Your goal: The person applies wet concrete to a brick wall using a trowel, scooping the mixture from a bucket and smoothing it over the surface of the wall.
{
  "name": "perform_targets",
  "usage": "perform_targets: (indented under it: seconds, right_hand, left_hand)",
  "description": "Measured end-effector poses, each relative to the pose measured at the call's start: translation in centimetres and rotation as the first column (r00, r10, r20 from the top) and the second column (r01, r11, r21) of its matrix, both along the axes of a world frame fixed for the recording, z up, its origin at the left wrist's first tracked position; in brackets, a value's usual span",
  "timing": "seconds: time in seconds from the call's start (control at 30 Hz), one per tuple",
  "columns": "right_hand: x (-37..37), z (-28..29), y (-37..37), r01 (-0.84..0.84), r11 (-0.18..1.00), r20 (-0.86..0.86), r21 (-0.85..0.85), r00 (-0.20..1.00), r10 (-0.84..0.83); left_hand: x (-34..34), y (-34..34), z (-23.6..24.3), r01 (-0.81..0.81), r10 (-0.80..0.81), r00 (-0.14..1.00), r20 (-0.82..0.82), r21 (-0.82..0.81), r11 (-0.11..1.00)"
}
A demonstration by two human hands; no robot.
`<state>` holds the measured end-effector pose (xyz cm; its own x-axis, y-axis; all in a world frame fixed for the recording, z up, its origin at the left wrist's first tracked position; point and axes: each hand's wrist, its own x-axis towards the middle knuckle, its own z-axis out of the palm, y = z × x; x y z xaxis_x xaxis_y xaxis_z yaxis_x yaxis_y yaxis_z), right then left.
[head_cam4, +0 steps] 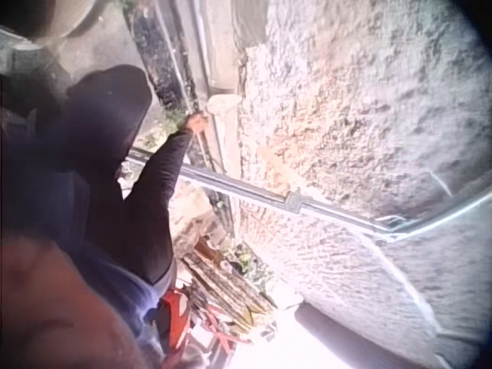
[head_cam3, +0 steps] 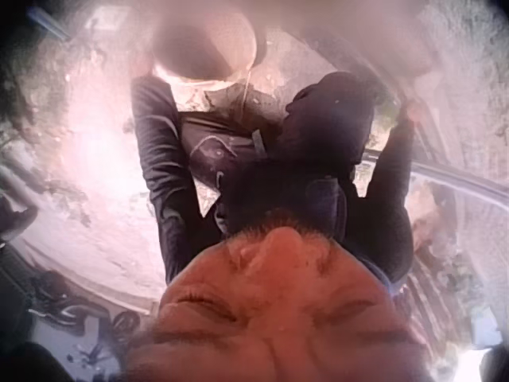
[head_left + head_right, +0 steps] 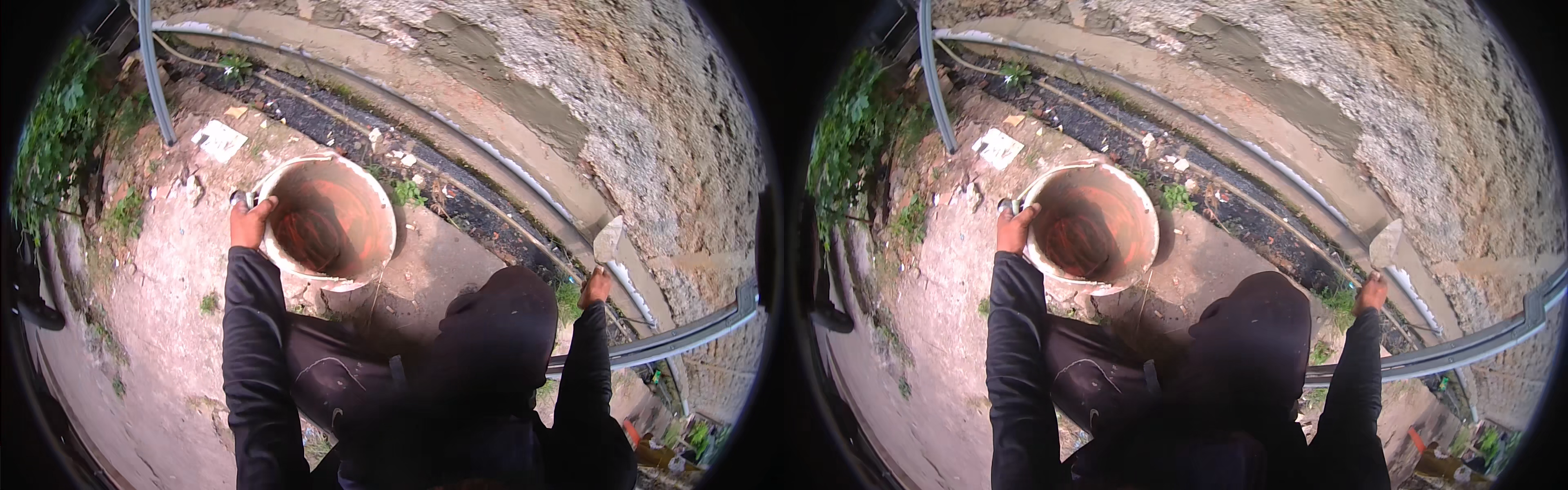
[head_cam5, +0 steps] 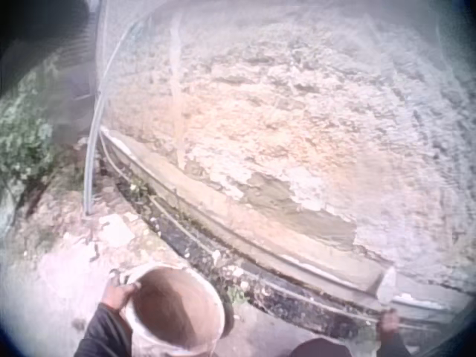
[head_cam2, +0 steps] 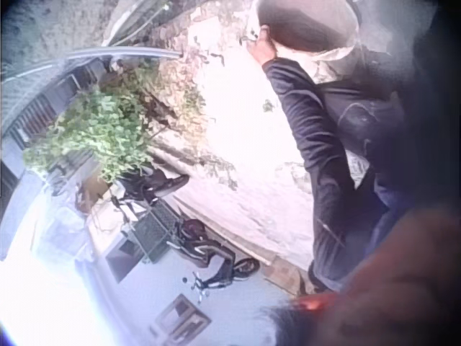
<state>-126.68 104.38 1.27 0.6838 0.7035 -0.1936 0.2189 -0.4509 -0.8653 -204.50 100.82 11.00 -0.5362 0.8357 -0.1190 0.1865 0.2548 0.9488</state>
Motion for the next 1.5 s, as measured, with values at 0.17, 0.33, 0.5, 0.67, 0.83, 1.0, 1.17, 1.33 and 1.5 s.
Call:
perform_targets:
  seconds: [0.17,0.33,0.5,0.67,0.83,1.0,1.17,1.33,1.5]
  right_hand:
    - [-14.4,2.2,-3.0,-0.173,0.929,0.113,0.326,0.983,0.143]
    - [-28.0,7.0,4.0,-0.501,0.749,0.321,0.434,0.863,0.391]
    - [-30.4,-0.4,3.4,-0.5,0.371,0.262,-0.782,0.276,0.925]
    - [-29.5,1.7,3.8,-0.611,0.455,0.198,-0.648,0.442,0.875]
    - [-27.4,-2.1,1.0,-0.497,0.081,0.049,-0.864,0.078,0.996]
    - [-24.5,-1.2,0.2,-0.731,0.223,0.093,-0.645,0.214,0.972]
    - [-29.8,9.7,3.9,-0.949,0.181,0.427,-0.257,0.056,0.902]
    - [-43.6,13.2,6.9,-0.801,-0.022,0.64,-0.598,-0.493,0.59]
    - [-45.9,6.7,7.6,-0.8,0.089,0.617,-0.594,-0.381,0.689]
  left_hand:
    - [-0.7,-3.2,-0.2,-0.099,0.112,0.993,0.022,-0.329,0.939]
    - [-1.7,-14.8,-4.0,-0.371,0.479,0.789,0.385,-0.322,0.871]
    - [0.9,-14.8,-5.7,0.043,0.276,0.696,0.663,-0.422,0.906]
    - [2.6,-13.7,-3.6,0.187,0.217,0.683,0.697,-0.454,0.871]
    - [3.0,-13.6,-4.7,0.173,0.242,0.558,0.794,-0.397,0.901]
    - [0.6,-12.4,-7.5,-0.086,0.218,0.691,0.69,-0.221,0.971]
    - [4.1,-3.7,-0.3,0.061,0.042,0.905,0.423,-0.227,0.972]
    - [6.5,3.8,-0.7,0.183,-0.18,0.983,0.035,-0.211,0.96]
    - [9.7,5.2,2.6,0.232,-0.261,0.963,-0.064,-0.291,0.928]
